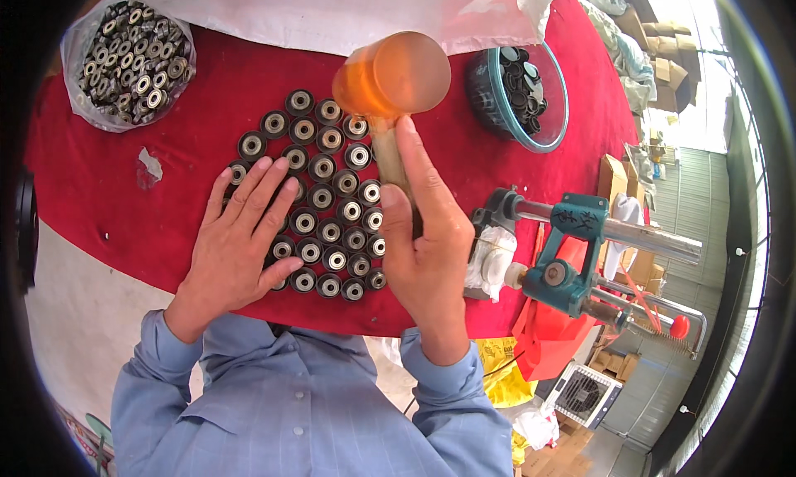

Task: The person arranges numerous small metal washers and black rubber discs on a red tablecloth. They then use a rubber mallet to tap the metal washers into the rubber discs, creating a series of assembled units. The person works methodically across the table, ensuring each washer is seated within a disc.

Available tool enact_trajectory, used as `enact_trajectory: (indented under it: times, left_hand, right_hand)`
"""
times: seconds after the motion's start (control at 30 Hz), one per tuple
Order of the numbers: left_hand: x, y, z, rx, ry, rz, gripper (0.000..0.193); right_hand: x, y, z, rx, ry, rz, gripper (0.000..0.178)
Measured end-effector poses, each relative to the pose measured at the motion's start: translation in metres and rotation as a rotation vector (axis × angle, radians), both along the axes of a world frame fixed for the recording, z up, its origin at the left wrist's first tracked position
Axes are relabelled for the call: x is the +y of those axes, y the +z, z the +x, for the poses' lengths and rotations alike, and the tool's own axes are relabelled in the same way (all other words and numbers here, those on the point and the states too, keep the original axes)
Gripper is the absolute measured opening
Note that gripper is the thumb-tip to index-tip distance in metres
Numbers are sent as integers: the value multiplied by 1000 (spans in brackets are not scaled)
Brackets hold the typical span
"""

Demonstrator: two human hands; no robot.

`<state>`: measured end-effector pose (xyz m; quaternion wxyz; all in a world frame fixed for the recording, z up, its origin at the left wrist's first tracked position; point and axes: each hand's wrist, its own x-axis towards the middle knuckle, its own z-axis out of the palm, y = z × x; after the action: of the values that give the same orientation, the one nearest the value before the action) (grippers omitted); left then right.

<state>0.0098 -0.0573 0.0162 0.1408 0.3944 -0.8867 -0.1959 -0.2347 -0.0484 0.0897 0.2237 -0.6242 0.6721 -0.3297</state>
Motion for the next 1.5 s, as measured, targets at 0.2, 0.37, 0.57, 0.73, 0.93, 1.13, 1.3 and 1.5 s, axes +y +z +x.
enact_trajectory:
  times: [0.2,0.37,0.57,0.73,0.93,1.13,1.3,1.5]
  left_hand:
    - [-3,0,-1,7,-10,-19,90]
    - [2,-1,-1,4,5,3,90]
    - [-3,2,-1,3,-2,-13,90]
    - [0,2,-2,-1,0,-11,90]
    - [-2,2,-1,3,1,-13,92]
    - [1,0,-2,-9,6,-10,92]
    - [2,1,-3,-2,10,-45,93]
    - [2,0,-5,0,15,-68,90]
  right_hand:
    - [-12,-15,-4,14,47,63,58]
    - [14,13,1,25,23,-1,57]
    - [13,-6,-2,18,63,-55,53]
    - [-6,-19,-1,102,83,-89,51]
    - [-8,-14,-1,-60,32,31,57]
    - [35,7,2,-74,17,-17,57]
    - [31,-12,-1,45,55,56,61]
    - [68,7,-12,-49,-42,4,54]
